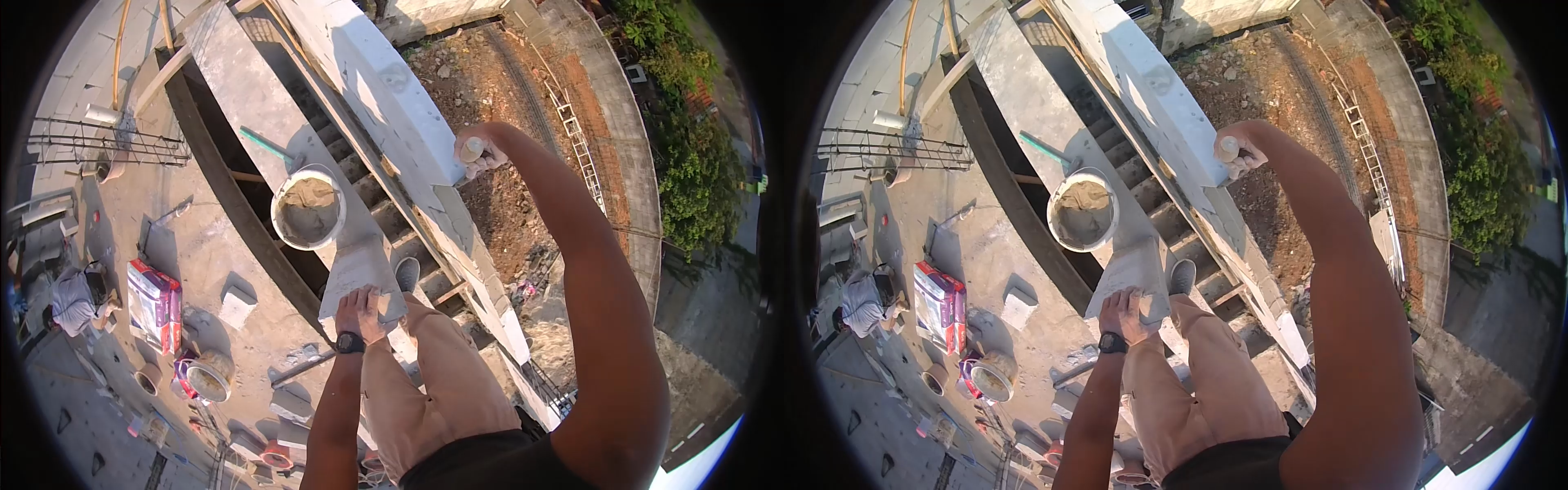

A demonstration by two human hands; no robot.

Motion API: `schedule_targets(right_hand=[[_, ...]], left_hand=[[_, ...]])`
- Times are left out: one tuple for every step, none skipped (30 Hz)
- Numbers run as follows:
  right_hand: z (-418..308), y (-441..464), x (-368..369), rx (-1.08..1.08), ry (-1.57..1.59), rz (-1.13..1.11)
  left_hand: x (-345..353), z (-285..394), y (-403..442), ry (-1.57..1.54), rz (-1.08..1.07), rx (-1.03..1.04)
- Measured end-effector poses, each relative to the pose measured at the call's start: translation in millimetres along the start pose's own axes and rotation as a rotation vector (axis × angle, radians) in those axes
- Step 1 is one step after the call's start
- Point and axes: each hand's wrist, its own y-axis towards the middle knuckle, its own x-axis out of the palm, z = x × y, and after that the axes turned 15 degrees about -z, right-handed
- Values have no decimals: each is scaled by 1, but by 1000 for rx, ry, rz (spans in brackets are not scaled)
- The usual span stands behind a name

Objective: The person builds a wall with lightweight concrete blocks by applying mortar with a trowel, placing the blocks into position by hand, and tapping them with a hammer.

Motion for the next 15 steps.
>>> schedule_targets(right_hand=[[-3, -8, 4, -27, 11, 4], [-12, -10, 6, -11, -18, 6], [-5, -10, 2, 13, 61, 2], [-3, -13, -1, 42, 126, -2], [-5, -18, -6, 126, 215, -38], [-2, -27, -10, 127, 215, -38], [-2, -41, -11, 103, 204, -47], [-2, -52, -11, 76, 203, -51], [-4, -52, -6, 74, 203, 43], [-2, -61, -4, 75, 204, 45], [2, -75, -6, 26, 133, 5], [5, -90, -4, -24, 57, -36], [10, -105, 2, -23, 61, -38], [22, -119, 12, -77, 26, 32], [30, -129, 19, -134, -23, 107]], left_hand=[[0, 1, 0, -22, 2, -2], [0, 3, -2, -43, 18, -22], [-1, 2, -1, -35, 14, -5], [0, 4, 0, -34, 17, 1], [0, 3, 0, -43, 23, -8], [1, 1, 2, -19, 6, -4], [3, 3, 1, -12, -8, -7], [3, 4, 1, -22, -5, -3], [2, 3, 0, -20, -13, -8], [1, 4, 0, -18, -20, -11], [1, 3, 1, -18, -23, -7], [1, 3, 1, -20, -18, -7], [2, 2, 0, -22, -17, -4], [3, 3, -2, -21, -31, 1], [3, 3, 0, -15, -19, -6]])
